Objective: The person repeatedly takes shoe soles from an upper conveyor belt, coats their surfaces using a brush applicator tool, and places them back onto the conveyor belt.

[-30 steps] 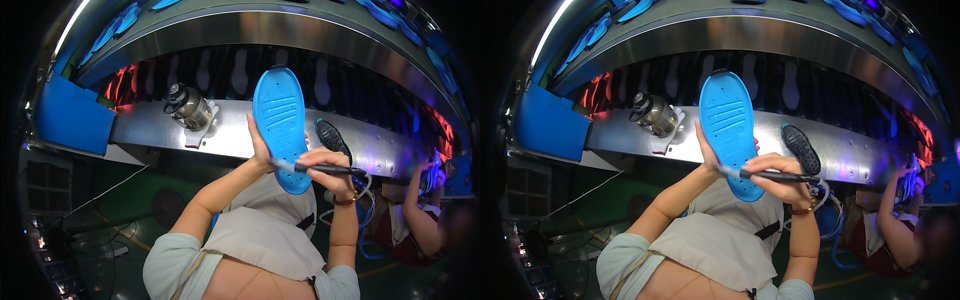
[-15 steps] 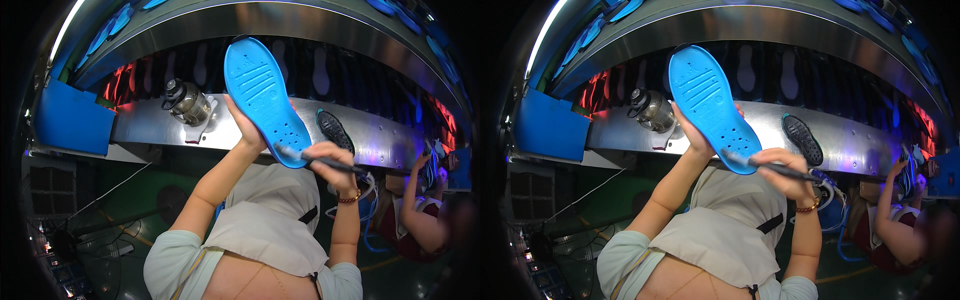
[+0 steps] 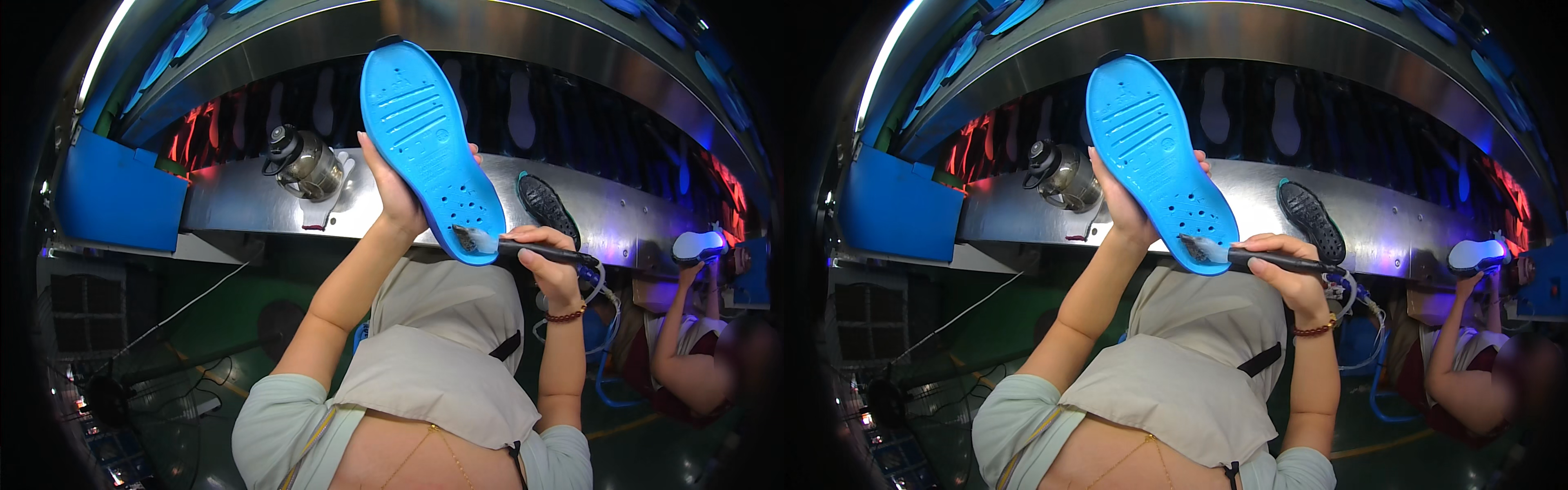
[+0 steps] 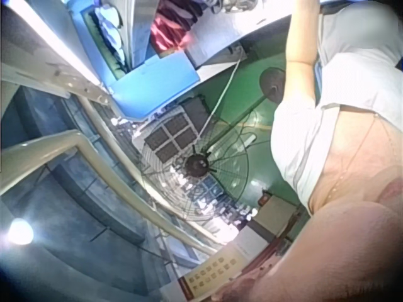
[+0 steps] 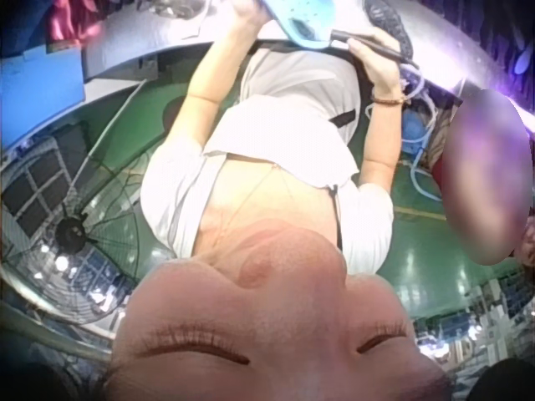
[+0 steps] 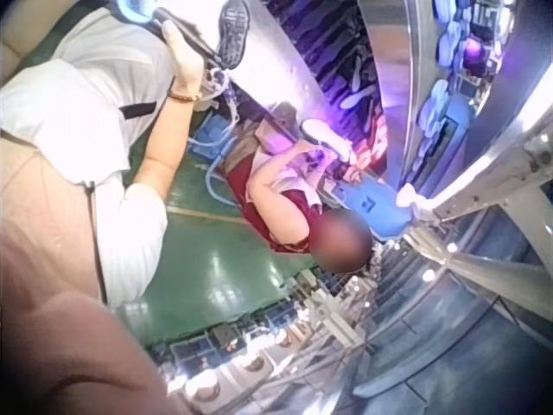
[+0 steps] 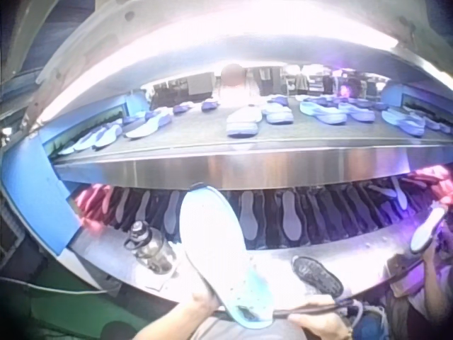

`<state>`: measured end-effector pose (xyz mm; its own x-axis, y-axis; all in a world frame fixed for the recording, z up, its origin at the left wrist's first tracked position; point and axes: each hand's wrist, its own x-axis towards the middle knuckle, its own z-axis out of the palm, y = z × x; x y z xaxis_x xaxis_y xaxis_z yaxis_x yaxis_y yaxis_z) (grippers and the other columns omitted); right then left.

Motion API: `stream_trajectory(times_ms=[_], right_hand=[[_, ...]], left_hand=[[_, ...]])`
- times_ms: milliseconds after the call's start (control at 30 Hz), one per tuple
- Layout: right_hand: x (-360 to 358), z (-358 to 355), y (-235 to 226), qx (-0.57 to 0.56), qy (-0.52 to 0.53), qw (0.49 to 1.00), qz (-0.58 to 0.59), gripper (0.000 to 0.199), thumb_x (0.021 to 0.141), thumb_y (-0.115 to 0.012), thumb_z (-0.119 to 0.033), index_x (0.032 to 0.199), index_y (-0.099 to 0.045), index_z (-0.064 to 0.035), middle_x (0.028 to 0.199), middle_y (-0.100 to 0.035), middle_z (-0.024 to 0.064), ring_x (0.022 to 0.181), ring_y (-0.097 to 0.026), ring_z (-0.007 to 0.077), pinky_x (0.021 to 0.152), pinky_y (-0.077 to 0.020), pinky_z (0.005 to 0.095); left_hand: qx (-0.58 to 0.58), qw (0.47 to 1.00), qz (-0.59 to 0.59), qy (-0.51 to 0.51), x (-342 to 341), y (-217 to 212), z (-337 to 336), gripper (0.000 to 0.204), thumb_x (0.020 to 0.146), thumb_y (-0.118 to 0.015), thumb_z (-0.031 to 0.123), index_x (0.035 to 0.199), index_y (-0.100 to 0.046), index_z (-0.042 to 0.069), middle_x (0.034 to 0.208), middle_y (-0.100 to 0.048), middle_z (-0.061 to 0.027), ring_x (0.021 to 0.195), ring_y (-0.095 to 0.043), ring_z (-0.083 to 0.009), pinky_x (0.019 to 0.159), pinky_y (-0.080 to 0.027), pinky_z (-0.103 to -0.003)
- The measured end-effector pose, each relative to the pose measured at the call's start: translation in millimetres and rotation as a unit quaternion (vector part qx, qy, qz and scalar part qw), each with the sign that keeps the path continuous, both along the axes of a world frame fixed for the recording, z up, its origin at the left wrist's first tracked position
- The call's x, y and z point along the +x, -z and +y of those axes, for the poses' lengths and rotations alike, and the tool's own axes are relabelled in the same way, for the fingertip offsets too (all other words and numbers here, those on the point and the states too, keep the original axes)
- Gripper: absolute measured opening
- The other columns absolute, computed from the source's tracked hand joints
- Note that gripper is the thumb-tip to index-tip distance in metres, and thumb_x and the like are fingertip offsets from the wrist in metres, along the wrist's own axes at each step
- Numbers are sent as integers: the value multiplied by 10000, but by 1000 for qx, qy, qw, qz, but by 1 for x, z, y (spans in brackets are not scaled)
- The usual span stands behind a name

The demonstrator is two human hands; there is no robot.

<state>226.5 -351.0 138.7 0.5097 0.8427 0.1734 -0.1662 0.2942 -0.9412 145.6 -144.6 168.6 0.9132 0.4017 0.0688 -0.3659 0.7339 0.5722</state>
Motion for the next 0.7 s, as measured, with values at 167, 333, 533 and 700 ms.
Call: stream_trajectory(times_ms=[167,333,533,700], right_hand=[[-34,21,-6,81,46,969,229,191,794,-550,-8,973,-536,57,1000,-583,215,867,-598,241,787,-507,395],[-14,1,-32,-68,-96,992,-45,229,717,-631,14,946,-624,15,904,-646,119,631,-550,59,542,-459,192],[-3,9,-41,-29,-112,966,-233,205,732,-637,8,936,-618,17,945,-637,141,891,-618,230,808,-479,300],[7,-6,-62,-41,-215,935,-278,207,730,-640,1,935,-618,16,944,-637,142,907,-616,235,810,-485,310]], left_hand=[[-31,998,-5,61,-18,15,-33,819,803,-231,651,1311,-289,11,1252,-411,-190,1116,-456,-306,915,-404,-424],[-17,991,14,131,-28,21,-11,499,848,-385,305,1246,-382,3,1122,-533,-163,941,-578,-225,835,-467,-340],[53,960,125,244,-20,-3,-4,540,833,-436,319,1263,-370,-1,1117,-532,-170,938,-574,-218,814,-473,-324],[82,901,225,360,-25,-2,8,553,804,-477,337,1224,-429,-20,1122,-534,-180,939,-570,-235,826,-452,-334]])
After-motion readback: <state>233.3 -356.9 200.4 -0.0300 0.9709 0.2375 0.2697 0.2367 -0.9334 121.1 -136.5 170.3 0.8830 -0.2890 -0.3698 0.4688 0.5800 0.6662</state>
